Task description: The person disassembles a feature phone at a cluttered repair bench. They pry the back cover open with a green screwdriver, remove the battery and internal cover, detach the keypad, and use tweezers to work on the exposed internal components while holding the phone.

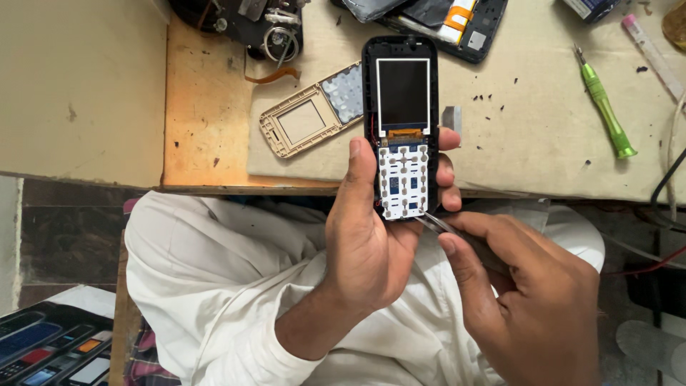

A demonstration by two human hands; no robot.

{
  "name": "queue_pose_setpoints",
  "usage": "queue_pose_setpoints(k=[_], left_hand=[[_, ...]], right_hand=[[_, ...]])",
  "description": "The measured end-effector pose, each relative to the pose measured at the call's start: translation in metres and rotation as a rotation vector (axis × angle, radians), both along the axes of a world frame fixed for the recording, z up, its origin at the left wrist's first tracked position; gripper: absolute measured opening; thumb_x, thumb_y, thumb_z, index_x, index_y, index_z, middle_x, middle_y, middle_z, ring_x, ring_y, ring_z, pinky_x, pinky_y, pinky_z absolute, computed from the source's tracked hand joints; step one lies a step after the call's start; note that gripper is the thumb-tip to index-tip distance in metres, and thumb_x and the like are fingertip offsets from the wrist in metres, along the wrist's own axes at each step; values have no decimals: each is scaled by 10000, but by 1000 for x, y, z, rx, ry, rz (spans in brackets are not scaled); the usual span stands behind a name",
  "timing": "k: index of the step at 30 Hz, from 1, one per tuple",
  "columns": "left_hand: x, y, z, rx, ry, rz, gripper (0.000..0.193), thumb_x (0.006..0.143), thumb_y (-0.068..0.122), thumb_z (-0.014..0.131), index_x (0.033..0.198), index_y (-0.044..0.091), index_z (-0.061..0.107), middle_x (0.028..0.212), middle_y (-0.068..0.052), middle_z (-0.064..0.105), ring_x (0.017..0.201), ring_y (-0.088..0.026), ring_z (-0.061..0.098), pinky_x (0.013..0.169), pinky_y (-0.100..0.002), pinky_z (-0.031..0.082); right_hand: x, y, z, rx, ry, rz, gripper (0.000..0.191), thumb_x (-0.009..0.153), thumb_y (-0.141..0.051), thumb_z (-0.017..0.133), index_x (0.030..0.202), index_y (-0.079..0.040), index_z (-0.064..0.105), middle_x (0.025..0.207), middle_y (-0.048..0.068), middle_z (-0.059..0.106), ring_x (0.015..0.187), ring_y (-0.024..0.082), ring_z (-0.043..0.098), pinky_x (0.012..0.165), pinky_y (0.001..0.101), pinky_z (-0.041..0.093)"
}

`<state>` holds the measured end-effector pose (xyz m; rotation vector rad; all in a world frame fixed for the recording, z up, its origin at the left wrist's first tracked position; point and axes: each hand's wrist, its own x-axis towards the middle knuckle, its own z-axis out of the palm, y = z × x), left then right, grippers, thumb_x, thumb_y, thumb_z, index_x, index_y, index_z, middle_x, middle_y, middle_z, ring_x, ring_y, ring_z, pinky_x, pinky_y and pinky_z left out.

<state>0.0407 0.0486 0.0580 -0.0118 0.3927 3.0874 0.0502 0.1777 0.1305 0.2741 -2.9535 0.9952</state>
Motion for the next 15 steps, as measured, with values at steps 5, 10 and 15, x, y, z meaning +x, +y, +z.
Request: queue_pose_setpoints(k=[5, 10, 15], left_hand=[[0, 0, 2, 9, 18, 9, 644, 1239, 492, 281, 1371, -85, 534, 1107, -154, 631, 957, -213, 603, 919, -346, 523], [-1, 1, 5, 9, 3, 27, 618, 1219, 485, 288, 1379, -62, 526, 1171, -162, 633, 960, -208, 594, 920, -355, 520], [-1, 1, 3, 21, 23, 11, 613, 1235, 490, 294, 1378, -66, 507, 1142, -156, 607, 976, -209, 595, 945, -354, 515]], right_hand=[[1, 0, -2, -30, -4, -20, 191, 877, -122, 783, 1040, -32, 742, 810, 58, 735, 574, 76, 653, 478, 236, 485], [2, -1, -4, -71, -7, -35, 195, 879, -114, 776, 1051, -28, 740, 831, 60, 744, 594, 70, 677, 502, 236, 504], [3, -1, -5, -89, -31, -52, 190, 880, -110, 774, 1049, -31, 739, 814, 58, 745, 597, 62, 672, 504, 234, 508]])
